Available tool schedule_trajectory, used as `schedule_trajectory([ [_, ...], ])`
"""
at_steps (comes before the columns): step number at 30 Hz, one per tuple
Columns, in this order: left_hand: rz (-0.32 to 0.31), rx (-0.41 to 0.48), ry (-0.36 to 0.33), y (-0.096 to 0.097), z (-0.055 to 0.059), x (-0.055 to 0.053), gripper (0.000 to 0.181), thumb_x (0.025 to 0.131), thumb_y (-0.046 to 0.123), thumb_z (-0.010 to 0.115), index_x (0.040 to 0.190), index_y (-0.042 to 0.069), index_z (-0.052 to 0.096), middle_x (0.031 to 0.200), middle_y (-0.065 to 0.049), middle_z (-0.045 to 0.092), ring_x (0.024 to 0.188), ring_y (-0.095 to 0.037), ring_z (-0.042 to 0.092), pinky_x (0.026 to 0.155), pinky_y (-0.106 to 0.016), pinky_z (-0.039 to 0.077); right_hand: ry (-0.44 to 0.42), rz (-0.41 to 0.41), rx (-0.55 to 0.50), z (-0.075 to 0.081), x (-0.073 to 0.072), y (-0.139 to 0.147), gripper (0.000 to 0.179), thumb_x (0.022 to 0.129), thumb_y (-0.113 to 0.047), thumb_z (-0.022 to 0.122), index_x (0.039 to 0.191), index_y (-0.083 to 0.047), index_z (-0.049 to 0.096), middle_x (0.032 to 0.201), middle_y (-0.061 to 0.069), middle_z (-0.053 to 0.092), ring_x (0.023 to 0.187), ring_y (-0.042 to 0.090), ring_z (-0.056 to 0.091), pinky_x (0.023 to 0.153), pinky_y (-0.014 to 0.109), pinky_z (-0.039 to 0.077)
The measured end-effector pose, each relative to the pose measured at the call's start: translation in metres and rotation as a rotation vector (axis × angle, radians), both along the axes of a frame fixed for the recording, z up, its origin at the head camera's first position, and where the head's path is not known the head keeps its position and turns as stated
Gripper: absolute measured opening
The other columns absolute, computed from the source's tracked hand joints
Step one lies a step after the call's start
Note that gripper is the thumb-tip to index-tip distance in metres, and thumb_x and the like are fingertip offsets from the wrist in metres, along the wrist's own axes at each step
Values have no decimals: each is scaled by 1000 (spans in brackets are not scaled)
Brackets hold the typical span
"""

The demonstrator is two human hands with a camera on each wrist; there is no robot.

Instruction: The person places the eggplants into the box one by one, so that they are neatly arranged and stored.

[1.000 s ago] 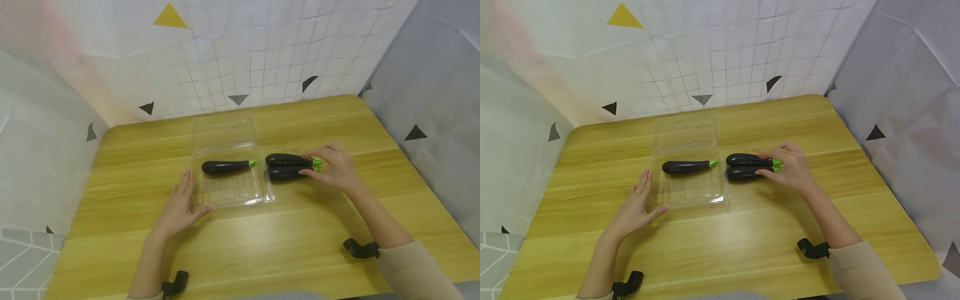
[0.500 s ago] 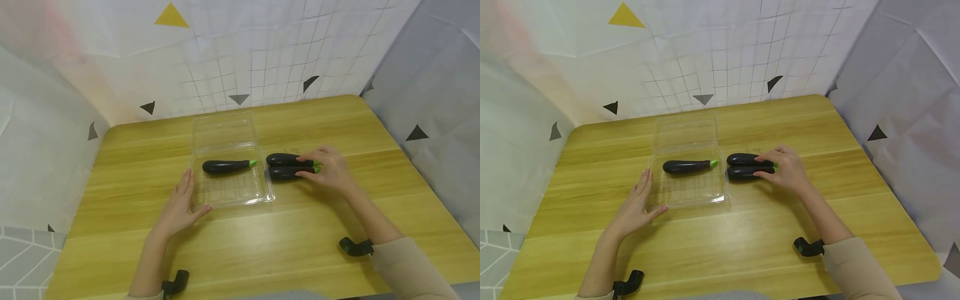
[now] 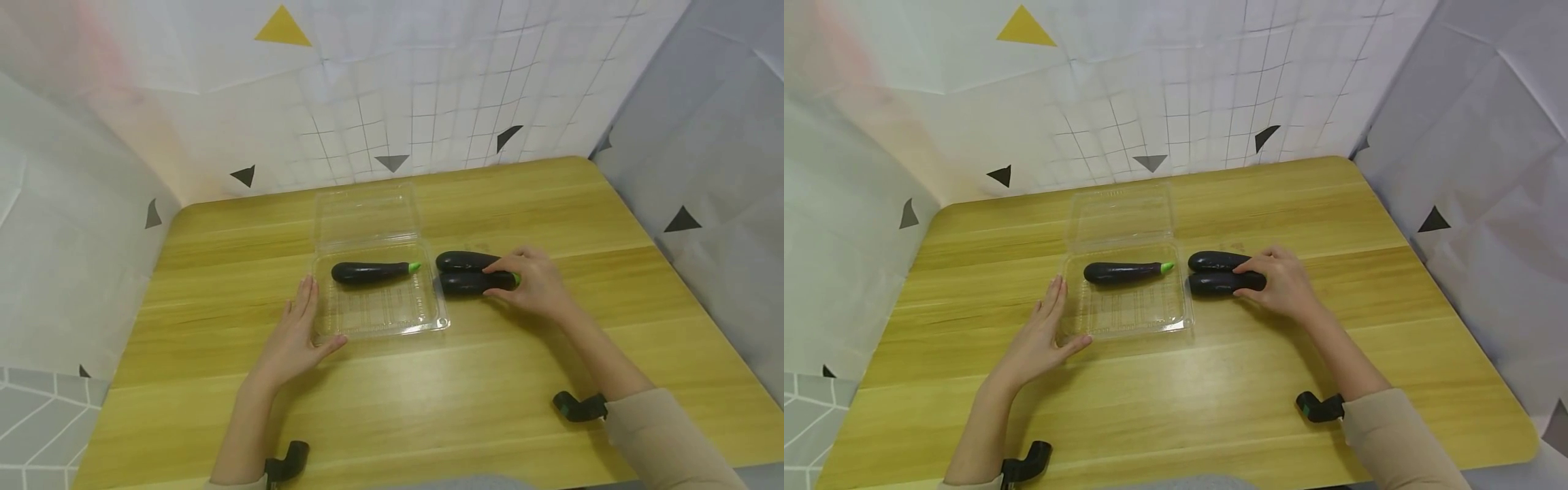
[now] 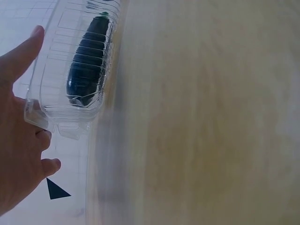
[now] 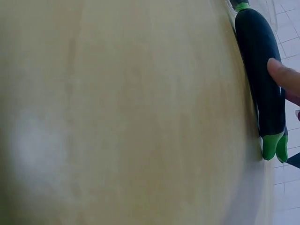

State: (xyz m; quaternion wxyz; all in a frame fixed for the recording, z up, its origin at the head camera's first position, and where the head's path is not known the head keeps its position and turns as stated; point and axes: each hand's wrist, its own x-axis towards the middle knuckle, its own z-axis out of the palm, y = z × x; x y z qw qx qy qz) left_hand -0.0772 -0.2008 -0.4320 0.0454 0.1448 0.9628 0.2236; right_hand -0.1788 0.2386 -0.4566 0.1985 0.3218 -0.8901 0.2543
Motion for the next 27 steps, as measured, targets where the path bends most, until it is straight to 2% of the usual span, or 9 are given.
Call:
schedule_trajectory([
  [8, 2, 8, -7, 1, 0, 0, 109, 85, 66, 56, 153, 7, -6, 161, -10, -11, 146, -19, -9, 117, -52, 7, -2, 0, 33, -2, 2, 0, 44, 57, -31, 93, 96, -19, 76, 88, -4, 72, 89, 20, 55, 73, 35, 43],
  [14, 6, 14, -16, 0, 0, 0, 110, 85, 66, 56, 153, 8, -7, 161, -10, -11, 146, -19, -10, 117, -52, 6, -35, -17, 79, -4, 3, -1, 47, 59, -31, 92, 100, -19, 75, 91, -4, 72, 89, 19, 53, 75, 36, 44],
  [19, 8, 11, -14, 0, 1, 0, 110, 85, 66, 57, 153, 8, -7, 161, -10, -10, 146, -20, -9, 117, -52, 6, -44, -25, 75, -6, 5, 1, 46, 60, -31, 92, 100, -18, 75, 90, -2, 72, 89, 19, 53, 75, 35, 43],
  [27, 7, 13, -13, 0, 1, 0, 110, 85, 66, 57, 153, 7, -6, 161, -10, -10, 146, -20, -9, 117, -52, 6, -48, -32, 88, -1, 11, 7, 46, 60, -27, 92, 101, -17, 75, 92, 0, 72, 90, 20, 53, 78, 37, 43],
])
